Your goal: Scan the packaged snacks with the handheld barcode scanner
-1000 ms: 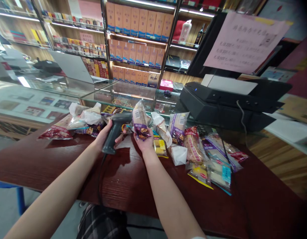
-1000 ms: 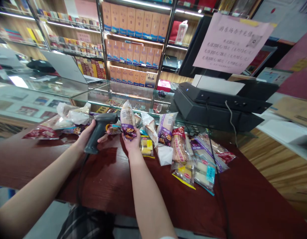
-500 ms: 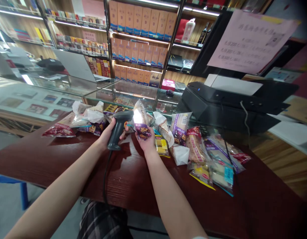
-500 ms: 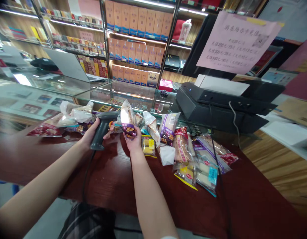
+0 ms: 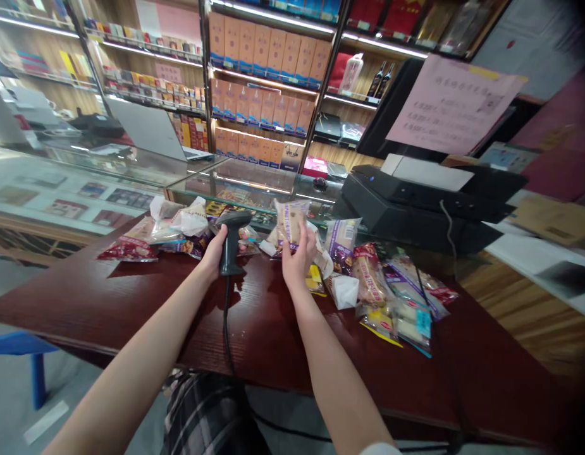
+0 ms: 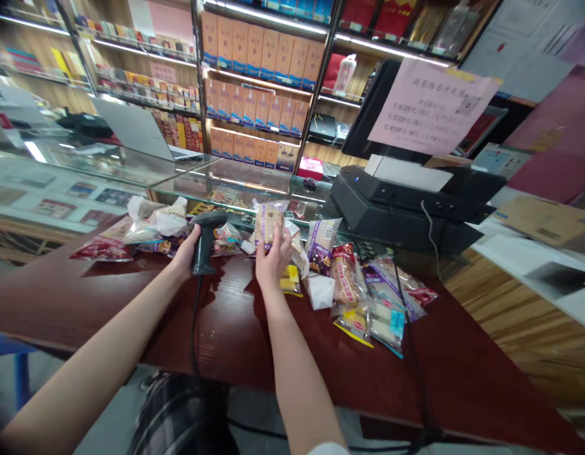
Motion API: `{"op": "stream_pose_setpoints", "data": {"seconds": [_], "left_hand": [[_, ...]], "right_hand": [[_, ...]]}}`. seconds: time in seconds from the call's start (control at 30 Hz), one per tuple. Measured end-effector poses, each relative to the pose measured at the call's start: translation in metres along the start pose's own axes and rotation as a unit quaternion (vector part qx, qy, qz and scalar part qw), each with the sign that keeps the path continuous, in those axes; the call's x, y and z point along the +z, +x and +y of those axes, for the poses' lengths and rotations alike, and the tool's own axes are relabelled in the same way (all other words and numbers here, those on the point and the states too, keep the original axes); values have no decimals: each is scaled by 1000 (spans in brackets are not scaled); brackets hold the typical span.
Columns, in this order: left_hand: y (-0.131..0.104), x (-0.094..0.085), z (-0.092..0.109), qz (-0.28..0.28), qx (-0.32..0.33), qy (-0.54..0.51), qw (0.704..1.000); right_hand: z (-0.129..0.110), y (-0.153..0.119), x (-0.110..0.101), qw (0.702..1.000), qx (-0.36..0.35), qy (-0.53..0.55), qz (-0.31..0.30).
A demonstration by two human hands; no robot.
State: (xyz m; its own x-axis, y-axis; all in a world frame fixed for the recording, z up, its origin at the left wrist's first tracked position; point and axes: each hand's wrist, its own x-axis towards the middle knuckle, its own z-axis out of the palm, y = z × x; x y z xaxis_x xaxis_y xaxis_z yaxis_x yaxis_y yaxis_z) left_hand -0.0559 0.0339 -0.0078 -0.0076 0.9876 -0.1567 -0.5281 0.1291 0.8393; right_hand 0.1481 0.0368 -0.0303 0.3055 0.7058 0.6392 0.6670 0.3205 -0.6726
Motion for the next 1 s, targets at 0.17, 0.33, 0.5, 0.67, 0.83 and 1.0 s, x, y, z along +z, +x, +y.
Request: {"op": "stream_pose_setpoints", "data": {"seconds": [0.17,0.33,0.5,0.67,0.83,1.0], "left_hand": [[9,-2,-8,63,75,43,994],[15,-9,-8,84,99,32,991],[21,-13,-10,134,142,54,979],[28,-17,-10,167,151,53,973],[31,-23,-10,164,165,62,971],[30,-27,-11,164,183,93,965]], "right_hand": [[0,-1,-17,956,-32,-284,-74],[-19,-10,1,927,-188,-282,-162],[-34,1,47,876,-186,-306,-323],[-41,23,87,840,-155,-374,-362],[-35,29,95,883,-129,-324,-315],[-12,33,73,909,-62,-304,-278]]}}
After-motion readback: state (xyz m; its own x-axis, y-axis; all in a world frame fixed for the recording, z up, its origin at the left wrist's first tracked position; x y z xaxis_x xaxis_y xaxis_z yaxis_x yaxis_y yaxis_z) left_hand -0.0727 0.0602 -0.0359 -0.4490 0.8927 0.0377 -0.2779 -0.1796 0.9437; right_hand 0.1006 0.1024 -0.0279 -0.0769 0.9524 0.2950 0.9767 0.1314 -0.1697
